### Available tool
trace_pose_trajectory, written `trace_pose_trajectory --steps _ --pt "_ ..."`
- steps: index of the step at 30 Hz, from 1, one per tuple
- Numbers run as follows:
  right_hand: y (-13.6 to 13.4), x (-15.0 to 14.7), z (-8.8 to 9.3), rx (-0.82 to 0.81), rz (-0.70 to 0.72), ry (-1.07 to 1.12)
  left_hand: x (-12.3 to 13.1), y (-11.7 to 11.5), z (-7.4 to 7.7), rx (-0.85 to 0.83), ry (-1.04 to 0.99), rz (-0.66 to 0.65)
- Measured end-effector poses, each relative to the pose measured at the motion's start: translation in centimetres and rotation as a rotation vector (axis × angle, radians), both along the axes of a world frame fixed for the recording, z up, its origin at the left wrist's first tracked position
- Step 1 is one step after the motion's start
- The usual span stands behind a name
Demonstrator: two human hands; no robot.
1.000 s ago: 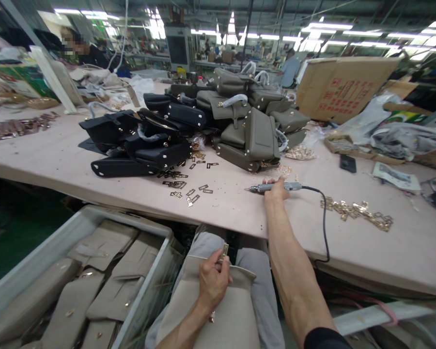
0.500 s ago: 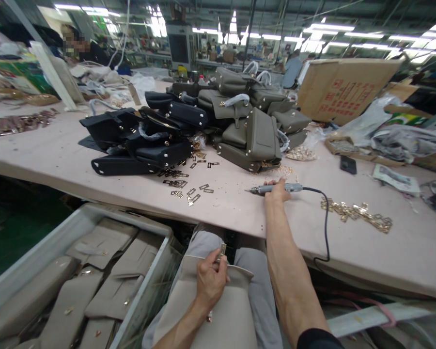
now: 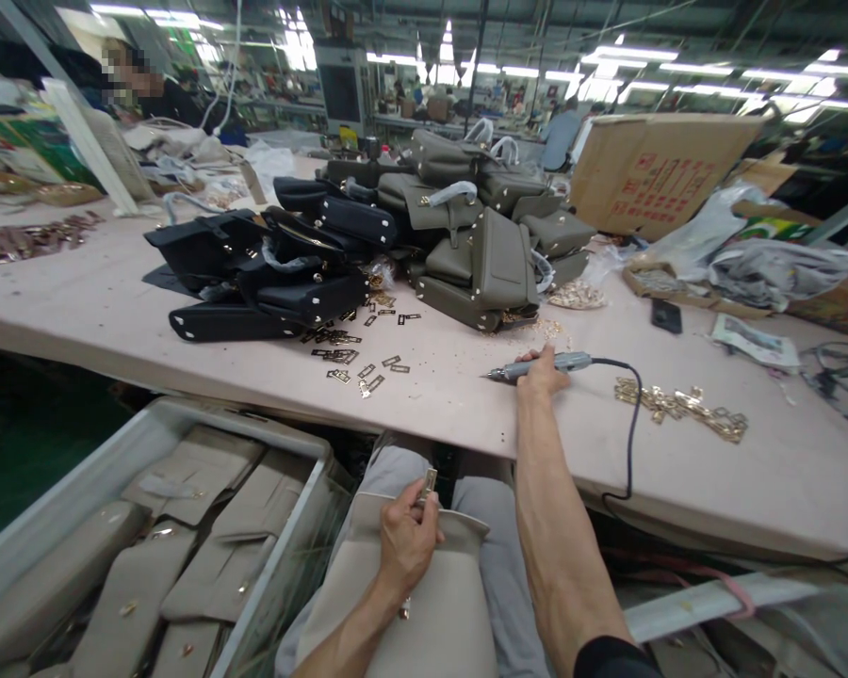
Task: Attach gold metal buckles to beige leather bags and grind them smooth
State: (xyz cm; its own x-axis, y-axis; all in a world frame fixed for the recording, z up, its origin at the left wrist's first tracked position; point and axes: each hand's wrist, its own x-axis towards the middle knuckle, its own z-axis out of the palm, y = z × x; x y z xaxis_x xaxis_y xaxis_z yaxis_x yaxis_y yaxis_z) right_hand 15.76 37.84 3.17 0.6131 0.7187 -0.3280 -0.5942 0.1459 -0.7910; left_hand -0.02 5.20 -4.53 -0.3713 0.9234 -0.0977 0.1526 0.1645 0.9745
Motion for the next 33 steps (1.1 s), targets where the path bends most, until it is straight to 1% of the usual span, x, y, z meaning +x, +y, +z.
trace_pose_trajectory --steps 3,8,12,19,22,33 --pt "-0.15 0.21 -0.02 0.024 -0.050 -0.010 0.00 -0.12 -0.01 0.006 0.004 -0.014" --pt "-0.33 0.57 -0.15 0.055 -0.074 -0.012 0.07 -0.11 -0.12 0.014 0.022 -0.013" --pt "-0.46 0.52 -0.22 0.076 -0.062 0.007 0.08 -0.09 -0.33 0.027 0.022 -0.021" --pt "-0.68 0.93 0.02 0.099 0.002 0.069 -0.02 -0.21 0.11 0.000 0.015 -0.004" --pt "-0.68 1.03 0.11 0.106 0.012 0.078 -0.02 -0.18 0.08 -0.010 0.014 -0.004" --pt "-0.42 0.90 -0.34 0.105 -0.049 0.036 0.03 -0.10 -0.27 -0.003 0.011 -0.003"
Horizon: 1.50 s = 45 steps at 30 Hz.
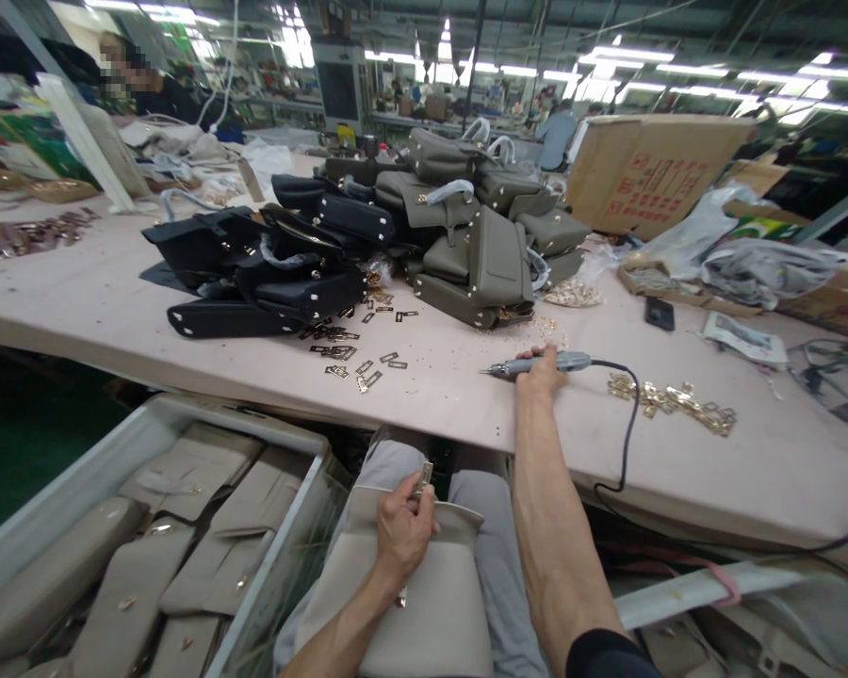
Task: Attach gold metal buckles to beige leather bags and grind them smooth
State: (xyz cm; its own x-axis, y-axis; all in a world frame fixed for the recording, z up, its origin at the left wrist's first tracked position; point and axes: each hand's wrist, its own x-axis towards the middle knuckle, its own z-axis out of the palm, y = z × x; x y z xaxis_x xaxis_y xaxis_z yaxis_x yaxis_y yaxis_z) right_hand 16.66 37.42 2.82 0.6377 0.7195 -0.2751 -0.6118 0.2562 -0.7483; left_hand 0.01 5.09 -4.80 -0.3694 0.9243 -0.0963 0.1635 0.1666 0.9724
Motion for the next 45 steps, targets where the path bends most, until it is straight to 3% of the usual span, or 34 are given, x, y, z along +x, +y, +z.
trace_pose_trajectory --steps 45 --pt "0.54 -0.14 -0.71 0.029 -0.046 -0.020 -0.16 -0.13 -0.03 0.035 -0.004 -0.010"
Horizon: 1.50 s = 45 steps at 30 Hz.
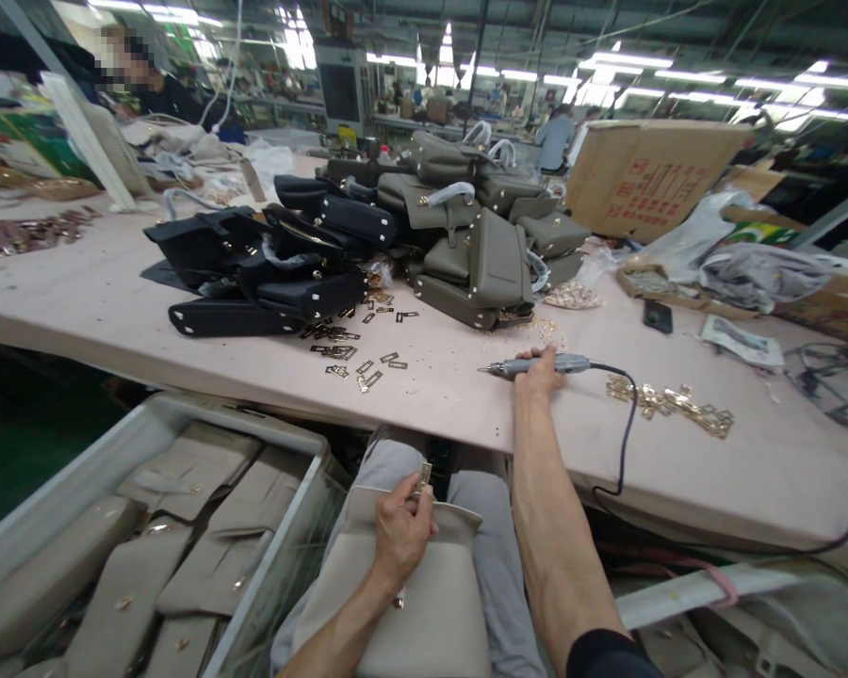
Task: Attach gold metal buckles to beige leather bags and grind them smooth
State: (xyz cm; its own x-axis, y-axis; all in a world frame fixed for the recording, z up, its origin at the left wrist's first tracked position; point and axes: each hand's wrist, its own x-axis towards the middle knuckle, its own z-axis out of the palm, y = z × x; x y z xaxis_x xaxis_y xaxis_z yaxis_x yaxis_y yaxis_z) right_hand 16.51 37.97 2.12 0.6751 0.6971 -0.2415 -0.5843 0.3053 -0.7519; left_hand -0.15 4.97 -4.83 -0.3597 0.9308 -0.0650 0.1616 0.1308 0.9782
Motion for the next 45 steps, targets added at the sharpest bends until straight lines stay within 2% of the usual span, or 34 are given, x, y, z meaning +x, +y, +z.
trace_pose_trajectory --steps 21,28,35,39,42,45 --pt "-0.1 0.0 0.2 -0.019 -0.023 -0.014 0.0 0.0 -0.3 -0.028 -0.003 0.006" --pt "-0.3 -0.1 0.3 -0.025 -0.023 -0.013 0.1 -0.1 0.0 -0.039 -0.020 0.008" --pt "-1.0 0.1 1.4 -0.046 0.001 0.029 -0.2 0.2 0.4 -0.028 -0.007 -0.040" --pt "-3.6 0.5 2.8 -0.011 0.070 0.008 -0.1 0.0 0.8 -0.046 0.031 -0.067" --pt "-7.4 0.8 3.8 0.105 0.123 -0.045 0.2 -0.1 0.7 0.005 0.159 -0.055" --pt "-12.1 0.4 4.5 0.155 0.195 -0.095 0.4 -0.2 -0.1 0.038 0.268 -0.039"
